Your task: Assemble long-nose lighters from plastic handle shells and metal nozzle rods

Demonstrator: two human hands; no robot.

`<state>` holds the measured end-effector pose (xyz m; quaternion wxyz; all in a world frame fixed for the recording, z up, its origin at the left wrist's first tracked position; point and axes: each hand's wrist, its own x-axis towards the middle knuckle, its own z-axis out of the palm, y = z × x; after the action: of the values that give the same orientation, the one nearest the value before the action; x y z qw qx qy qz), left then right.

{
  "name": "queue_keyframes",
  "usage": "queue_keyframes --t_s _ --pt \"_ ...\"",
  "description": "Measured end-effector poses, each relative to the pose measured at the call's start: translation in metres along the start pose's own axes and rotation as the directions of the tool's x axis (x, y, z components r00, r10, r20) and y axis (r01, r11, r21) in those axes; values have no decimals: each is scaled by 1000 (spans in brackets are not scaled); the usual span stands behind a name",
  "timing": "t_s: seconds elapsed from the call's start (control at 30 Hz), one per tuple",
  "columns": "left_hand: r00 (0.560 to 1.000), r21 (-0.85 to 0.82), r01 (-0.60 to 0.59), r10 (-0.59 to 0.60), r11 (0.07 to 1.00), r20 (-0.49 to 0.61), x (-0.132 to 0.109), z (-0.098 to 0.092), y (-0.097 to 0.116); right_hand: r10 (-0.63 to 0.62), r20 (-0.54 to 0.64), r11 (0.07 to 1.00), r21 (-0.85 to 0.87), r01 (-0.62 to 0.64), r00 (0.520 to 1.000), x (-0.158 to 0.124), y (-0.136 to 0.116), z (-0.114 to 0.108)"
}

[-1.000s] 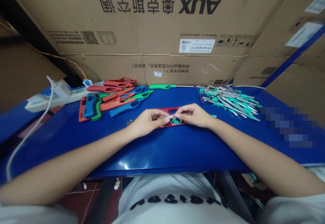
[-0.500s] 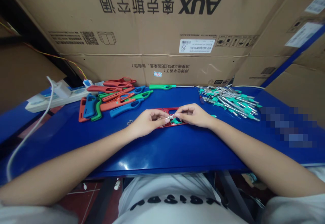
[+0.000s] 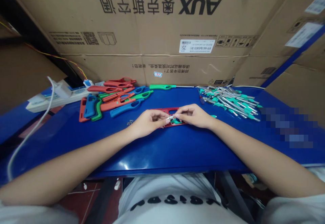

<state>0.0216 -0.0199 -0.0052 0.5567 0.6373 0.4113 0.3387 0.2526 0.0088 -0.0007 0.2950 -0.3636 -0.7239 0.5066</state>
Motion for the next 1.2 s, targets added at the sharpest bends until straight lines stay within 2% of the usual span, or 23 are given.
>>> queue_keyframes --t_s 0.83,1.2 --pt "1000 -5 6 -6 1000 -10 -1 1 1 52 -17 997 49 -51 998 1 -3 1" --pt "1000 15 -1 1 1000 -15 -1 1 1 22 -18 1000 6 -22 1000 0 -2 1"
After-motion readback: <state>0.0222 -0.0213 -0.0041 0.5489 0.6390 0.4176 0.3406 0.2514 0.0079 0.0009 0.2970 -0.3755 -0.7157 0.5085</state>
